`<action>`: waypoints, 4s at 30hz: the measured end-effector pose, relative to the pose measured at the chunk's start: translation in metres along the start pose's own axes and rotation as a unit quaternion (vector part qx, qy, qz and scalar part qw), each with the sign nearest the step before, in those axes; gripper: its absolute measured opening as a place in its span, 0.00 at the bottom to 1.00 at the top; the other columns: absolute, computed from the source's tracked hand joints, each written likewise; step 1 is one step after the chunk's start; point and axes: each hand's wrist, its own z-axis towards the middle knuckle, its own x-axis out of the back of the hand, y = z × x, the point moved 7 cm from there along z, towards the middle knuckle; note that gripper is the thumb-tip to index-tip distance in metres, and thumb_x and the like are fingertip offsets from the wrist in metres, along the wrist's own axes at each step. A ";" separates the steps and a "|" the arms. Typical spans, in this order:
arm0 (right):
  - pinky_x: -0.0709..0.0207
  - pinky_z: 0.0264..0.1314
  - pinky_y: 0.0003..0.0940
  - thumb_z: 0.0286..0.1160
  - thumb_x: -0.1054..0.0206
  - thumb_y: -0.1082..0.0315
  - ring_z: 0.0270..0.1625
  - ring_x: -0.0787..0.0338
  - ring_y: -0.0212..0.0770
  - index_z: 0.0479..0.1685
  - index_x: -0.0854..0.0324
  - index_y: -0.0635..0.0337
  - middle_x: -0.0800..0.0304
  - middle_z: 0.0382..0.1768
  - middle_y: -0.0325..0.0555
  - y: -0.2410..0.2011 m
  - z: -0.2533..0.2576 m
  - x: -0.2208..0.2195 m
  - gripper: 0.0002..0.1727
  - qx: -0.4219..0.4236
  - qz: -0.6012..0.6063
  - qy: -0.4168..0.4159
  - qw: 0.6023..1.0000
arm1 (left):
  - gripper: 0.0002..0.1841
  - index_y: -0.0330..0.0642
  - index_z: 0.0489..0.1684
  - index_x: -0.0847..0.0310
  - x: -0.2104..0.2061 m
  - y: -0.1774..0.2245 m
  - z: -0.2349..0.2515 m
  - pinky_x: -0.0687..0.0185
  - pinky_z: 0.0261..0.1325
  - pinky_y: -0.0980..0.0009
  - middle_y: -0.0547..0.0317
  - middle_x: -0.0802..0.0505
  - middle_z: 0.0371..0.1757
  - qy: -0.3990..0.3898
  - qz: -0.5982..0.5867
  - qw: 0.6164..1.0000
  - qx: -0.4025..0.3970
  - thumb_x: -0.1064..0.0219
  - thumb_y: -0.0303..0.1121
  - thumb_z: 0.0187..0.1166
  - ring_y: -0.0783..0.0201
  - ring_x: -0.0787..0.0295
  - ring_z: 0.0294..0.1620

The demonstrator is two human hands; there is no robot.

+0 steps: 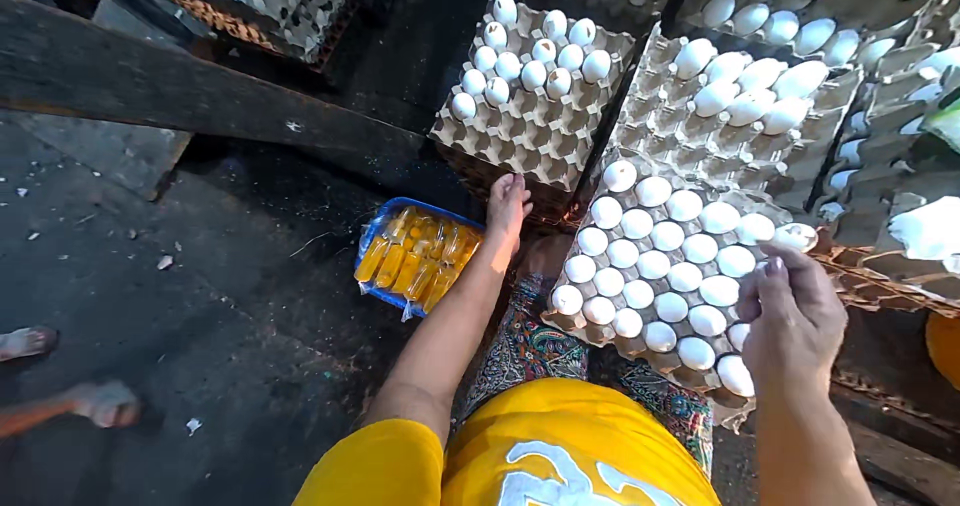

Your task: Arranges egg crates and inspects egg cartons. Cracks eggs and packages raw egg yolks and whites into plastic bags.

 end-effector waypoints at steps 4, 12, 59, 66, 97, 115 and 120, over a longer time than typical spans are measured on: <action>0.30 0.20 0.14 0.91 0.57 0.72 0.19 0.27 0.21 0.63 0.21 0.53 0.20 0.29 0.29 0.000 0.022 -0.048 0.18 -0.182 0.230 -0.071 0.953 | 0.30 0.40 0.92 0.52 0.007 0.007 0.020 0.23 0.77 0.53 0.39 0.34 0.88 0.018 -0.092 0.995 0.041 0.50 0.43 0.95 0.47 0.26 0.82; 0.24 0.25 0.17 0.88 0.57 0.74 0.24 0.19 0.23 0.68 0.24 0.55 0.08 0.41 0.33 -0.025 0.074 -0.101 0.20 -0.150 0.170 -0.152 0.962 | 0.31 0.41 0.90 0.50 0.008 0.022 0.033 0.19 0.71 0.59 0.39 0.29 0.84 0.052 -0.145 0.985 0.076 0.48 0.47 0.94 0.49 0.19 0.74; 0.25 0.61 0.67 0.72 0.32 0.40 0.62 0.14 0.62 0.50 0.15 0.68 0.14 0.57 0.66 0.018 0.221 -0.217 0.33 -0.224 -0.268 -0.179 0.920 | 0.51 0.64 0.98 0.71 0.035 0.071 0.066 0.25 0.72 0.37 0.47 0.25 0.85 -0.023 -0.098 0.995 -0.004 0.86 0.80 0.73 0.43 0.24 0.80; 0.22 0.58 0.65 0.70 0.30 0.45 0.58 0.13 0.58 0.54 0.16 0.65 0.14 0.55 0.61 0.035 0.223 -0.221 0.29 -0.259 -0.200 -0.172 0.929 | 0.48 0.41 0.92 0.49 0.059 0.094 0.083 0.30 0.82 0.50 0.46 0.29 0.86 0.031 -0.192 0.974 -0.113 0.81 0.70 0.85 0.51 0.29 0.83; 0.26 0.67 0.65 0.85 0.43 0.54 0.70 0.17 0.63 0.65 0.24 0.74 0.18 0.65 0.69 0.011 0.207 -0.221 0.27 -0.203 -0.245 -0.145 0.937 | 0.20 0.43 0.66 0.28 0.069 0.126 0.107 0.17 0.60 0.46 0.45 0.14 0.62 0.033 -0.226 0.970 -0.082 0.51 0.44 0.84 0.48 0.14 0.61; 0.24 0.57 0.61 0.84 0.44 0.55 0.59 0.14 0.58 0.57 0.22 0.69 0.15 0.53 0.63 -0.021 0.198 -0.216 0.22 -0.158 -0.198 -0.133 0.958 | 0.19 0.42 0.65 0.29 0.078 0.163 0.061 0.15 0.58 0.48 0.44 0.13 0.59 0.024 -0.234 0.961 -0.144 0.55 0.43 0.87 0.48 0.12 0.58; 0.22 0.56 0.58 0.83 0.44 0.55 0.55 0.12 0.54 0.61 0.22 0.66 0.14 0.52 0.59 -0.041 0.180 -0.188 0.23 -0.129 -0.184 -0.125 0.966 | 0.19 0.44 0.65 0.30 0.076 0.169 0.025 0.13 0.57 0.46 0.45 0.12 0.56 -0.016 -0.239 0.958 -0.160 0.57 0.44 0.88 0.48 0.10 0.55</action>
